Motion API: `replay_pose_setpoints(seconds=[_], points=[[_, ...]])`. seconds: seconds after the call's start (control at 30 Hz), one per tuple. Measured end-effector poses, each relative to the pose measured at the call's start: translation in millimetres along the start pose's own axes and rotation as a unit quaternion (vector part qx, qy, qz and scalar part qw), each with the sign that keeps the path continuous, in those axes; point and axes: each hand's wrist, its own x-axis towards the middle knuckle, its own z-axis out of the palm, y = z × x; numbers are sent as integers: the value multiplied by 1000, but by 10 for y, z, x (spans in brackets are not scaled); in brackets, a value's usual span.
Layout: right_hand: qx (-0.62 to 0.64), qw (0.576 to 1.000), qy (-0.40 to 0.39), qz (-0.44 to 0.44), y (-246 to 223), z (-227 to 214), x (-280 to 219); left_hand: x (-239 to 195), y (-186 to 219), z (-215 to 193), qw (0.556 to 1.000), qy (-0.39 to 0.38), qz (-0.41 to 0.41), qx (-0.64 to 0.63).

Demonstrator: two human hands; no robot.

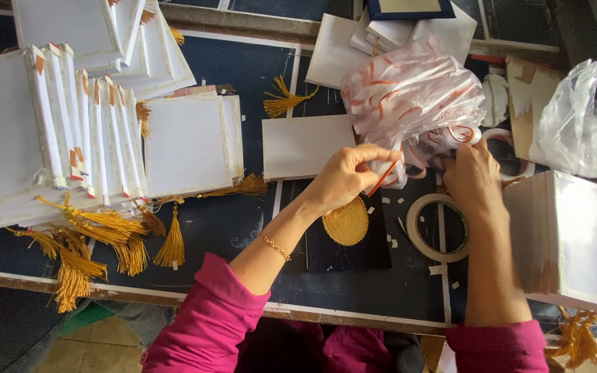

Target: The person assembles small white books by applying adhesive tape to the spine and attaching a gold tassel. They use scissors to cut the tape and a roll of tape to secure the tassel to the book's binding.

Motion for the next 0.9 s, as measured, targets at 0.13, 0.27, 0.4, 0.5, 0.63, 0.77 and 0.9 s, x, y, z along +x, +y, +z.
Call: replay_pose_setpoints(seconds=[0.13,0.27,0.4,0.5,0.63,0.77,0.9], points=[[-51,998,-28,-24,43,-93,76,225,-18,-10,998,5,14,-65],[26,998,-49,-26,87,-108,-34,477,-50,-49,995,43,60,-71],[15,998,-55,-23,-8,-211,-90,457,81,-58,992,45,114,18],[24,990,-117,77,-503,-797,-138,327,138,35,959,-118,81,244],[96,988,-76,91,-612,-1058,-119,508,-83,120,849,-25,119,515],[242,950,-105,165,-860,-1552,-436,784,-465,-42,791,136,213,557],[183,969,-144,77,-758,-1305,-1008,765,-591,-252,873,111,166,444]])
